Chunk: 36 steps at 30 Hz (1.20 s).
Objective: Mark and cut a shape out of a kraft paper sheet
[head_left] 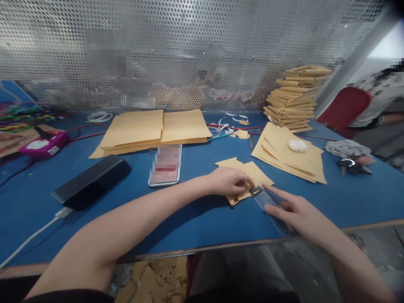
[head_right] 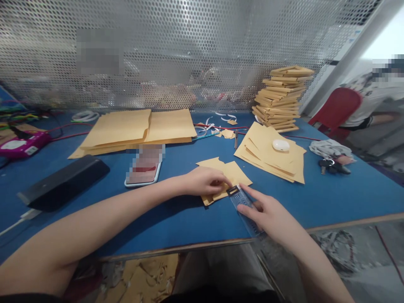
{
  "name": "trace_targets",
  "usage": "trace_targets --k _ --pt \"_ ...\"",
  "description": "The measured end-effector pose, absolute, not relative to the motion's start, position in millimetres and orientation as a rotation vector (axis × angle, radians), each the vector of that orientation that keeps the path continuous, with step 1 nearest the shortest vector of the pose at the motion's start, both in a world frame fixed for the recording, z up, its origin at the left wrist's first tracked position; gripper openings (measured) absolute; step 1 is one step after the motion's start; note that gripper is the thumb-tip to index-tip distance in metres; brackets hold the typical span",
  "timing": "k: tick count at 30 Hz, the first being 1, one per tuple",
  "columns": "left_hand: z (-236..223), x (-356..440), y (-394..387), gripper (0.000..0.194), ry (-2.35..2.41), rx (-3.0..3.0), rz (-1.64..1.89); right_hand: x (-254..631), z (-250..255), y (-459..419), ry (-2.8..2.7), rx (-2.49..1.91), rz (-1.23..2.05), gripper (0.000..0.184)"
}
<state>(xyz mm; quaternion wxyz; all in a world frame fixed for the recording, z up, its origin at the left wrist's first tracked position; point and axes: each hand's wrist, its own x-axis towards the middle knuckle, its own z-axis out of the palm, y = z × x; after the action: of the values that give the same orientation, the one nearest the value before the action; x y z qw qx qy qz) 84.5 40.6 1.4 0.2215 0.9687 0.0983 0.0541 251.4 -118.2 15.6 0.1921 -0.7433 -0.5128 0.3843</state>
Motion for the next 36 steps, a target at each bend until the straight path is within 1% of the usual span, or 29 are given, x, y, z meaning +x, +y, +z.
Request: trace_targets --k 4,7,12,18,22,30,36 --pt "1 84 41 0.028 0.261 2.68 0.161 240 16 -120 -1.491 -2.136 1.063 0.073" --pt "1 84 41 0.026 0.262 2.684 0.167 232 16 -119 -1.581 -2.143 1.012 0.068" --pt "0 84 42 0.025 0.243 2.682 0.173 227 18 -116 -1.671 -2.135 1.053 0.064" --pt "-1 84 42 0.026 0.232 2.686 0.176 228 15 -118 -1.563 -2.102 1.097 0.068" --pt "0 84 41 0.027 0.239 2.692 0.173 229 11 -120 -1.487 -2.111 1.044 0.067" --pt "0 83 40 0.031 0.28 2.703 0.166 238 12 -118 -1.498 -2.194 0.88 0.051" --pt "1 84 40 0.033 0.29 2.71 0.142 248 11 -117 -1.477 -2.273 0.765 0.043"
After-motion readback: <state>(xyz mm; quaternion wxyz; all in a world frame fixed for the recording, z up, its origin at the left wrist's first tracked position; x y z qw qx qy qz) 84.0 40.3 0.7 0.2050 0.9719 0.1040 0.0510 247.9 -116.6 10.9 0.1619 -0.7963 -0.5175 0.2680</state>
